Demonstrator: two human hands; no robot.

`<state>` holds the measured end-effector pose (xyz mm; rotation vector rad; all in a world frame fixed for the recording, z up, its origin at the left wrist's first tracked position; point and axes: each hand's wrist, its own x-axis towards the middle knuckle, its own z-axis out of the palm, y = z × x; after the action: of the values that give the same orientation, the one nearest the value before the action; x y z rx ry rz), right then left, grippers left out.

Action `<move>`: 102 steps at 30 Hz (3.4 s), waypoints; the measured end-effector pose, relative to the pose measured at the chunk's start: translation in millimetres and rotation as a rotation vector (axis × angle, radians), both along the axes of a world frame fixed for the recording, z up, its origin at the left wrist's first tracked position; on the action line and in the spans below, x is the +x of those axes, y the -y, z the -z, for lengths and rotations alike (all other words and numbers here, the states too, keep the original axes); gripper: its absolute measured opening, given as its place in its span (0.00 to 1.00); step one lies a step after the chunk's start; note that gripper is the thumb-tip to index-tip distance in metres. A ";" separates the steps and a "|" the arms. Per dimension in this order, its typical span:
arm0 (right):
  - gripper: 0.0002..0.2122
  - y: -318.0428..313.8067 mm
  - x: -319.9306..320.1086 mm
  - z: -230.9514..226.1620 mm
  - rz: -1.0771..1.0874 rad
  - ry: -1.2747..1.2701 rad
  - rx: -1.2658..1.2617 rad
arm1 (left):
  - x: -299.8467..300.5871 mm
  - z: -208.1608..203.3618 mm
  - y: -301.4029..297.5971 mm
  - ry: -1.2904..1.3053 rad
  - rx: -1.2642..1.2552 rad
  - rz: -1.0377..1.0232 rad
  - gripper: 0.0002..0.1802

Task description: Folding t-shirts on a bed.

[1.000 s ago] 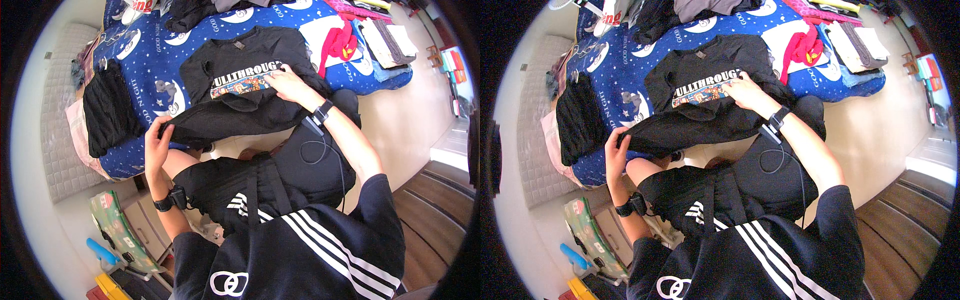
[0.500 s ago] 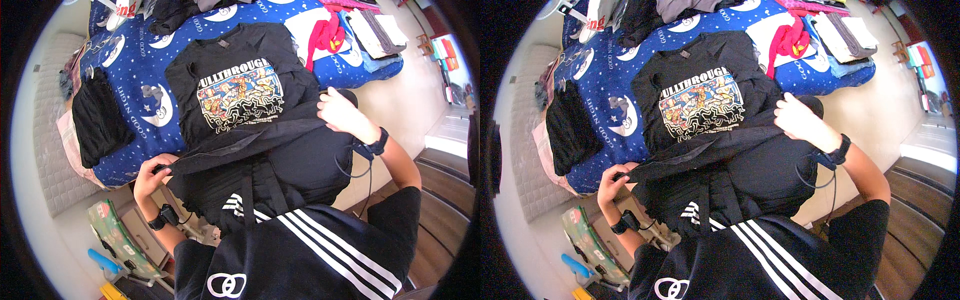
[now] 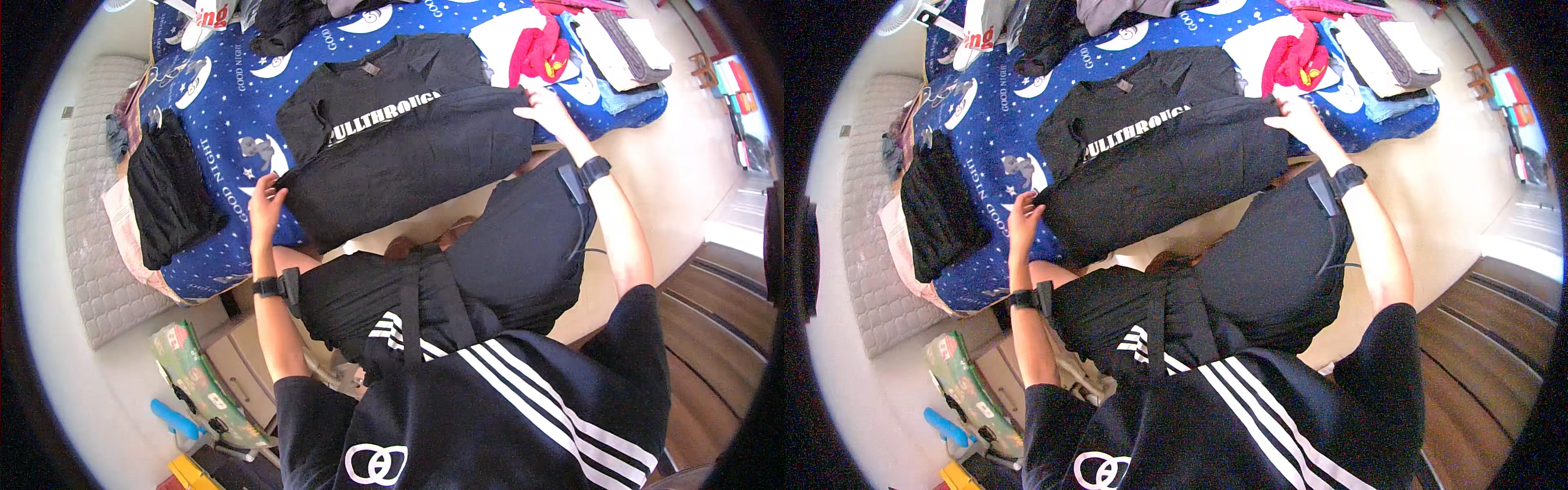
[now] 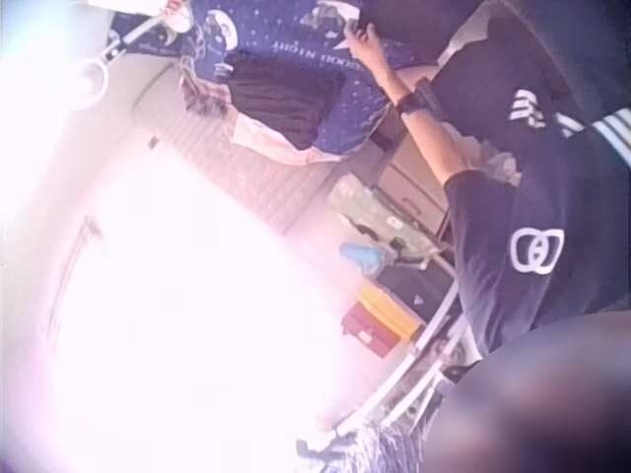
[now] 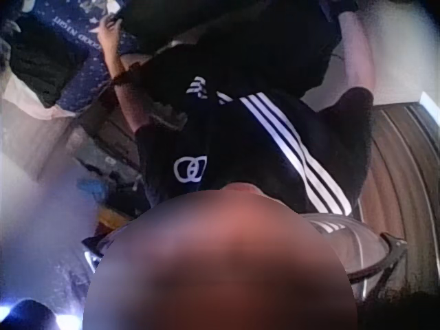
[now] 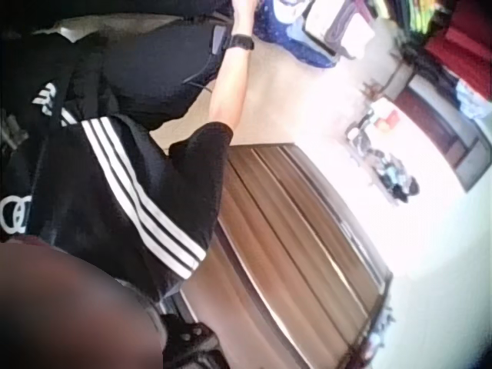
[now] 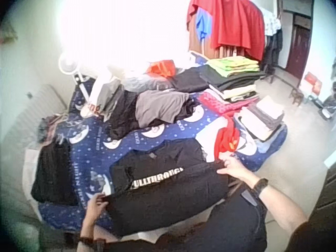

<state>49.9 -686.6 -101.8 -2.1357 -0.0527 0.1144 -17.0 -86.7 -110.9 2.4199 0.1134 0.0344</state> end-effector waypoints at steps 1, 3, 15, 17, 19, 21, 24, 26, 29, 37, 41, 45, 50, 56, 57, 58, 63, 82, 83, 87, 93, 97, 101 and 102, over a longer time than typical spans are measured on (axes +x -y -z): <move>0.17 12.4 3.9 14.9 -0.003 -0.117 -0.255 | 0.0 6.3 9.8 -0.044 -0.032 -0.038 0.25; 0.20 5.4 -3.8 34.1 -0.007 -0.134 -0.048 | -12.8 22.4 13.7 0.119 0.052 -0.112 0.28; 0.29 19.5 -51.3 71.3 -0.223 -0.750 -0.030 | -76.1 37.2 52.7 -0.908 0.039 -0.043 0.40; 0.27 -13.4 -49.2 25.6 -0.298 -0.735 0.022 | -101.6 45.6 31.7 -0.832 -0.263 -0.078 0.35; 0.32 -21.6 -51.3 -14.7 -0.271 -0.842 -0.168 | -113.1 32.3 32.8 -0.735 -0.569 -0.065 0.30; 0.21 13.6 -66.5 -1.7 -0.260 -0.697 0.168 | -116.1 -8.4 41.7 -0.762 -0.917 -0.138 0.25; 0.16 15.3 -71.7 -65.0 -0.350 -0.947 0.277 | -129.2 -24.0 2.5 -0.946 -0.800 -0.080 0.30; 0.14 18.8 -79.0 -82.4 -0.359 -1.000 0.212 | -139.8 -52.0 4.8 -1.013 -0.706 -0.027 0.36; 0.17 16.6 -90.4 -99.8 -0.252 -0.932 0.137 | -149.3 -80.9 21.0 -0.863 -0.699 -0.088 0.39; 0.13 20.8 -59.6 -112.6 0.006 -0.671 0.361 | -86.6 -109.3 23.3 -0.545 -0.917 -0.102 0.17; 0.14 9.3 15.2 -57.6 -0.266 -0.133 0.504 | -1.7 -72.9 -0.4 -0.288 -1.357 -0.266 0.20; 0.21 5.2 57.7 -12.8 -0.109 -0.045 0.975 | 51.3 -33.0 43.3 -0.052 -0.971 -0.263 0.39; 0.34 -44.5 70.8 28.0 0.326 0.037 0.084 | 56.1 35.5 12.4 -0.030 -0.341 -0.211 0.45; 0.36 -19.4 94.9 57.9 0.386 -0.025 -0.181 | 92.5 41.7 18.0 -0.090 -0.220 -0.326 0.41; 0.36 -25.7 100.6 57.7 0.342 -0.099 -0.149 | 96.7 40.7 13.1 -0.114 -0.234 -0.323 0.38; 0.33 -29.0 104.0 56.3 0.302 -0.220 0.009 | 100.2 39.5 8.9 -0.063 -0.121 -0.314 0.32; 0.18 -26.6 105.6 41.5 0.088 -0.160 0.223 | 100.2 24.3 19.2 0.166 0.006 -0.332 0.19; 0.24 -26.9 160.7 60.7 0.231 -0.046 -0.394 | 128.8 20.0 22.8 -0.169 -0.810 -0.312 0.14; 0.24 -22.1 163.3 61.9 0.212 -0.006 -0.354 | 129.7 14.4 28.0 -0.124 -0.846 -0.331 0.13; 0.26 -31.4 172.8 40.5 0.170 -0.058 0.145 | 121.4 25.1 -11.6 0.059 -0.968 -0.352 0.13; 0.26 -79.3 135.4 20.4 0.281 0.320 -0.742 | 115.2 25.2 16.4 0.421 0.192 -0.314 0.27; 0.29 -162.9 95.2 -0.6 -0.102 0.600 -0.604 | 94.1 -11.0 97.9 0.369 0.492 0.182 0.34; 0.33 -216.7 63.0 24.6 -0.262 0.510 -0.643 | 87.6 22.3 150.0 0.251 0.584 0.199 0.38; 0.33 -225.5 57.7 30.8 -0.265 0.500 -0.658 | 85.9 30.1 152.2 0.231 0.591 0.181 0.39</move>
<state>107.6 -461.1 -132.6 -2.7540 -0.6730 -0.2910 68.9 -238.8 -140.9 2.9801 -0.2574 0.3014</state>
